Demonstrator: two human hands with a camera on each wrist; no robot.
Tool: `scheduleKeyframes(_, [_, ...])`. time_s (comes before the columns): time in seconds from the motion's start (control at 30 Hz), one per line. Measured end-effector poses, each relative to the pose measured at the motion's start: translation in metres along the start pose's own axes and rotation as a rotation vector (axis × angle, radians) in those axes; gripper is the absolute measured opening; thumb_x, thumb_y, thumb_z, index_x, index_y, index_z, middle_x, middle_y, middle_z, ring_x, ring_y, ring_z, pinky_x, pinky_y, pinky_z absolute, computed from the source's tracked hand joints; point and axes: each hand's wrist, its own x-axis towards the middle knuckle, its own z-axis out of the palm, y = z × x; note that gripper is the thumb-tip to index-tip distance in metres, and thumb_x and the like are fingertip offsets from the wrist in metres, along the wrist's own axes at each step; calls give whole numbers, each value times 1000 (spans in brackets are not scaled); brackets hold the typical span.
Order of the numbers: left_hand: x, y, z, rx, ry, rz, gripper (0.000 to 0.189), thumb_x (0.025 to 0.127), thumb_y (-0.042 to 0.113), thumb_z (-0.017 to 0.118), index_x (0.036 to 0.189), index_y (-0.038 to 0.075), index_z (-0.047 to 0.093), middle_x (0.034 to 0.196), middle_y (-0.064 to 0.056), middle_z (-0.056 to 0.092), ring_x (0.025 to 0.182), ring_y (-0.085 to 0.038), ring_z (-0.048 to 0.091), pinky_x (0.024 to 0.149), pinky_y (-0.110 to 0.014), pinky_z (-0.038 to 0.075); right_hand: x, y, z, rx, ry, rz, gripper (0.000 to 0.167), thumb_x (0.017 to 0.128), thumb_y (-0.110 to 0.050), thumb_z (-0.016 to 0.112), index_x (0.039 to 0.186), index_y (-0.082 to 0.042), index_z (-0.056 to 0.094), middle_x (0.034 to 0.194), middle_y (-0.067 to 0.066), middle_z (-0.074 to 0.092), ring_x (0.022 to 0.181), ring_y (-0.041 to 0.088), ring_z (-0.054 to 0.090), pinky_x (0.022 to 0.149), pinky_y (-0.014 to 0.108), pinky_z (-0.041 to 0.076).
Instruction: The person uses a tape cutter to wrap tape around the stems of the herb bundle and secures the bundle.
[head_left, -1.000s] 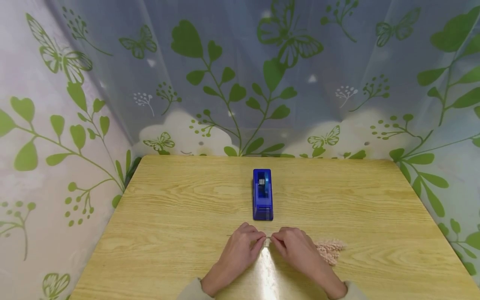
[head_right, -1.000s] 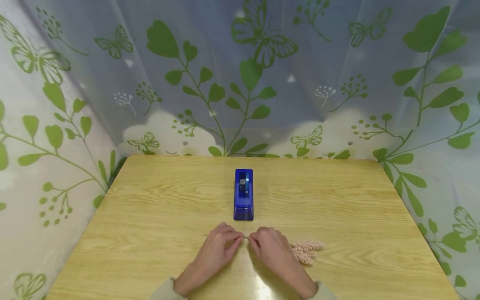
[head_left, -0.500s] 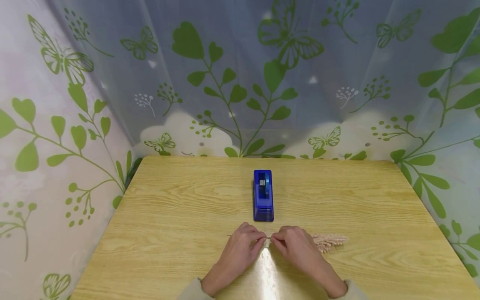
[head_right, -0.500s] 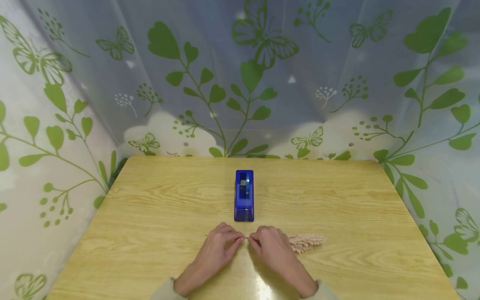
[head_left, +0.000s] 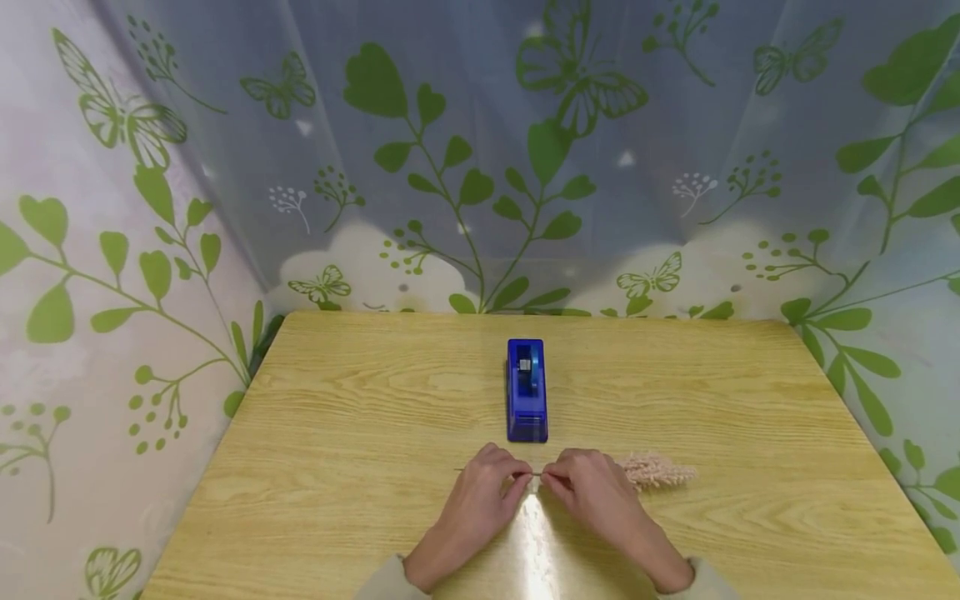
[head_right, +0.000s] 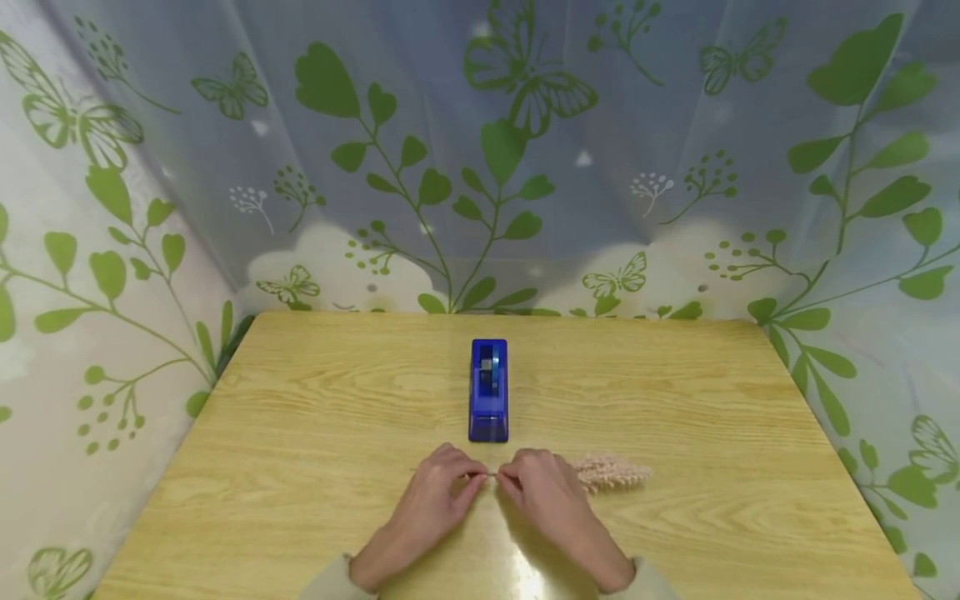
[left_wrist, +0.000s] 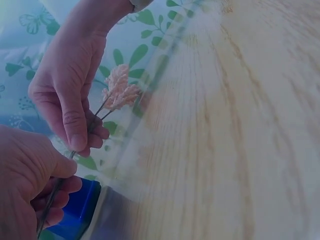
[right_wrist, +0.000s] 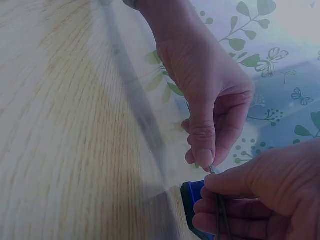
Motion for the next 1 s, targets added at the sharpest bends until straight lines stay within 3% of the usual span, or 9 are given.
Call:
scheduleKeyframes(0.23, [0,-4,2,-32,17,36,7,89,5,81,92,11,81,87,3,75,81,-12,63,68,-15,49,0,1,1,-66,-57,-36,13,97,-9,72,84,-10,76,72,-7,61,63,4,52,56,20,46])
scheduleKeyframes(0.53, [1,-4,2,-19,24,37,7,87,5,83,91,11,80,85,4,74,80,-11,63,68,-16,49,2,2,1,-87,-27,-92,27,93,-6,74,69,-15,68,65,-11,52,55,-1,39,52,18,39])
scheduleKeyframes(0.77, [1,-4,3,35,10,26,4,91,11,81,94,11,79,87,3,74,79,-9,59,66,-13,47,3,0,0,-74,-33,-27,19,91,-8,77,74,-14,74,66,-10,55,55,-1,41,47,16,38])
scheduleKeyframes(1.0, [1,0,1,84,-45,-14,7,96,14,75,97,10,81,88,2,71,81,-8,55,65,-13,45,4,0,0,-71,-35,11,12,90,-7,78,79,-13,79,67,-10,56,57,-1,43,49,17,40])
